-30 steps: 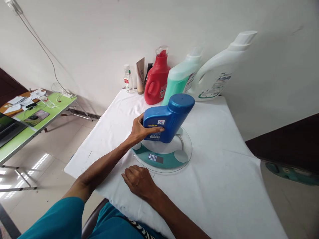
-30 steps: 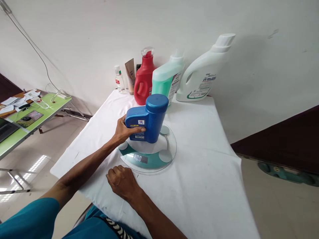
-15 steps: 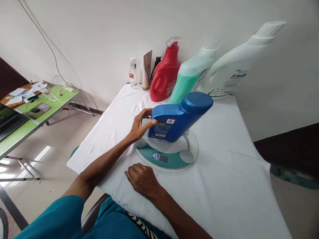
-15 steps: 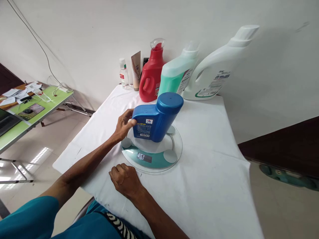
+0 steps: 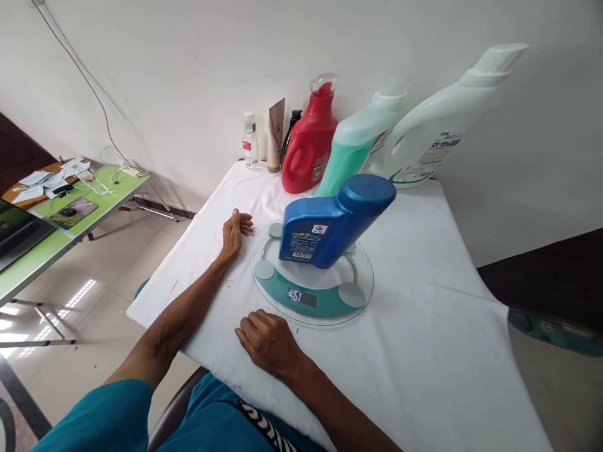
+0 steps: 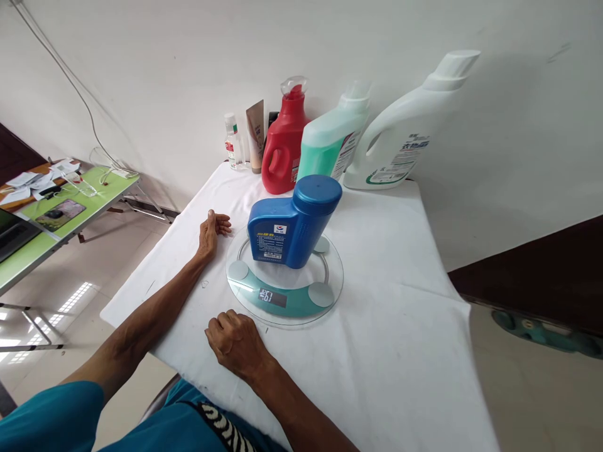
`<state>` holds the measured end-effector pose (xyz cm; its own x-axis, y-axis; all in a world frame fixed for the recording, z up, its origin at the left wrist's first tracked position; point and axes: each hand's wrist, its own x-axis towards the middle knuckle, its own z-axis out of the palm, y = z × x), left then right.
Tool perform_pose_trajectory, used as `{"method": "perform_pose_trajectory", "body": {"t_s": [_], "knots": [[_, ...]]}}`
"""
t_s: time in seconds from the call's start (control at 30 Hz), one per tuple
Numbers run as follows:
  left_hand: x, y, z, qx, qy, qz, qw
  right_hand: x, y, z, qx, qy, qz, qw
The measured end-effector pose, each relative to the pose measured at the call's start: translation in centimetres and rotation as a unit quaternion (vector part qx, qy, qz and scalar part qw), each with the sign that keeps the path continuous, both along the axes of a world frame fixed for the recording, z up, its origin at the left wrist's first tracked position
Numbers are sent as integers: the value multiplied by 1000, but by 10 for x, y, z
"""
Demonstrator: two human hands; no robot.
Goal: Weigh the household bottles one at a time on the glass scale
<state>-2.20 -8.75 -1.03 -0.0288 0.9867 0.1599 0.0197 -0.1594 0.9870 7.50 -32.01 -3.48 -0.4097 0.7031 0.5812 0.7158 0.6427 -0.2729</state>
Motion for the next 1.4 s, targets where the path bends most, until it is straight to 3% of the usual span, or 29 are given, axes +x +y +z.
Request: {"method": "perform_pose_trajectory", "body": {"t_s": [0.23, 1.4], "knots": [[0, 3, 2, -12, -2, 1, 1000, -1, -1, 13, -3, -4, 23, 1000], [4, 3, 5, -1, 49, -7, 999, -3, -3, 4, -11, -10, 25, 1000]]}}
